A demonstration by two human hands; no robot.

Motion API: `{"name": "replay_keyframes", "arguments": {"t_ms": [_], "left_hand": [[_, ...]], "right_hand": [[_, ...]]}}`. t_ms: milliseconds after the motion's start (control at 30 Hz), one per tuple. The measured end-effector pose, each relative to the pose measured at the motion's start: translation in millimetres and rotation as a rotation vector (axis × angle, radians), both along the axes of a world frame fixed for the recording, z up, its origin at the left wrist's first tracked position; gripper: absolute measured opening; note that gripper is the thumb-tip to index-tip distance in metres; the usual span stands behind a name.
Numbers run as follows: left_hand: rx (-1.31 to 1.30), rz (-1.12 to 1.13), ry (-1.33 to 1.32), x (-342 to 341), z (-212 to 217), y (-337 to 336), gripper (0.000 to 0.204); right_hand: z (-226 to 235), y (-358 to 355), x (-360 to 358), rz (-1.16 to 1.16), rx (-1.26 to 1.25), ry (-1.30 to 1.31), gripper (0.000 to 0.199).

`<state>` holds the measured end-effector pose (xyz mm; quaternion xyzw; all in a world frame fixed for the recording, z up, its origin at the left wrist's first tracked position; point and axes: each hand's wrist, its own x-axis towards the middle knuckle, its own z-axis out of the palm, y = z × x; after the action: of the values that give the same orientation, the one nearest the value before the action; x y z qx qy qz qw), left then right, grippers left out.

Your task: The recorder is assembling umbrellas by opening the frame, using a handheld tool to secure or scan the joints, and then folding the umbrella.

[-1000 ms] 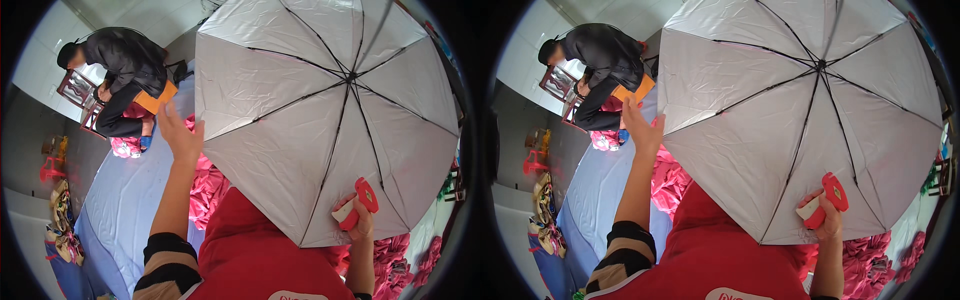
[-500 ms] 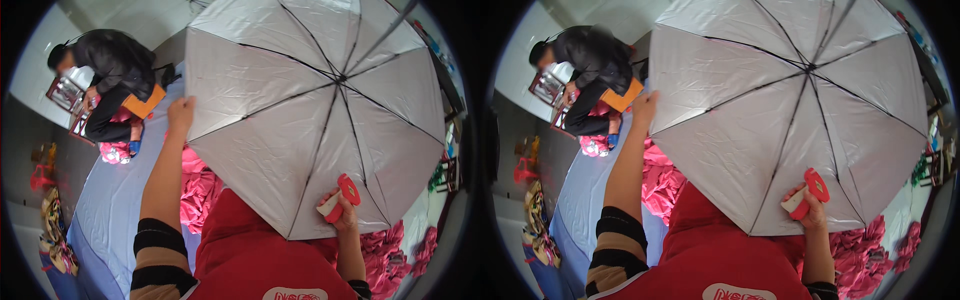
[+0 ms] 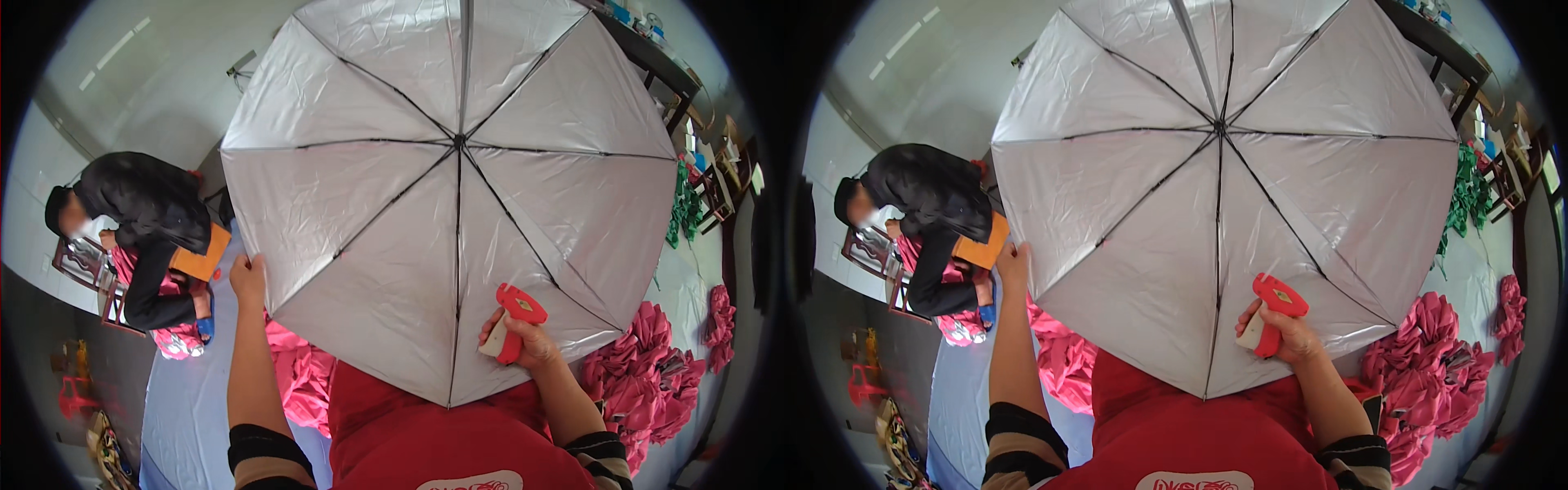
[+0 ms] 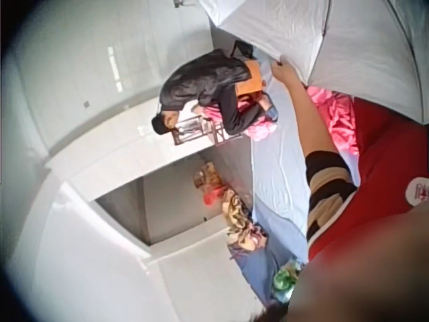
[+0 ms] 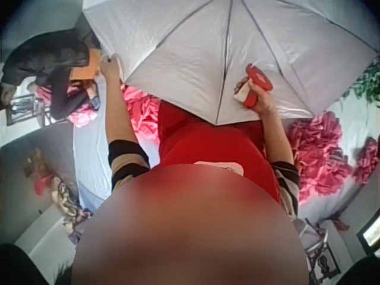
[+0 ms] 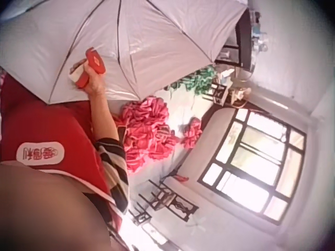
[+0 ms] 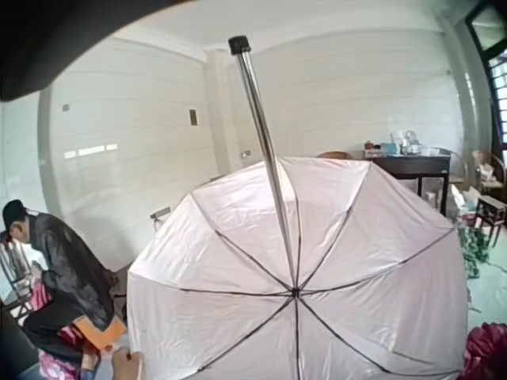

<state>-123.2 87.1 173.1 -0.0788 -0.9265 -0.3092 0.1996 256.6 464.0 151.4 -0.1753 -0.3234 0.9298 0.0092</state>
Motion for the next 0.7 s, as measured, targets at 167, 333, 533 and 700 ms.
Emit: {"name": "replay_keyframes", "arguments": {"t_ms": [167, 333, 533, 700], "left_hand": [[-0.032, -0.018, 0.04, -0.6, 0.0, -0.5, 0.035], [0.017, 0.043, -0.041, -3.3, 0.8, 4.7, 0.027], [0.032, -0.115, 0.255, -9.8, 19.4, 12.8, 0.02], [-0.034, -0.023, 0.237, -26.1, 46.1, 21.3, 0.035]], "right_hand": [[-1.2, 0.1, 1.0, 0.007, 0.021, 0.011, 0.031], [-2.2, -0.3, 2.0, -0.004, 0.0, 0.01, 0.03], [1.6, 8.8, -11.8, 0.148, 0.029, -0.17, 0.031], [0.0, 20.8, -32.8, 0.094, 0.155, -0.16, 0.028]]}}
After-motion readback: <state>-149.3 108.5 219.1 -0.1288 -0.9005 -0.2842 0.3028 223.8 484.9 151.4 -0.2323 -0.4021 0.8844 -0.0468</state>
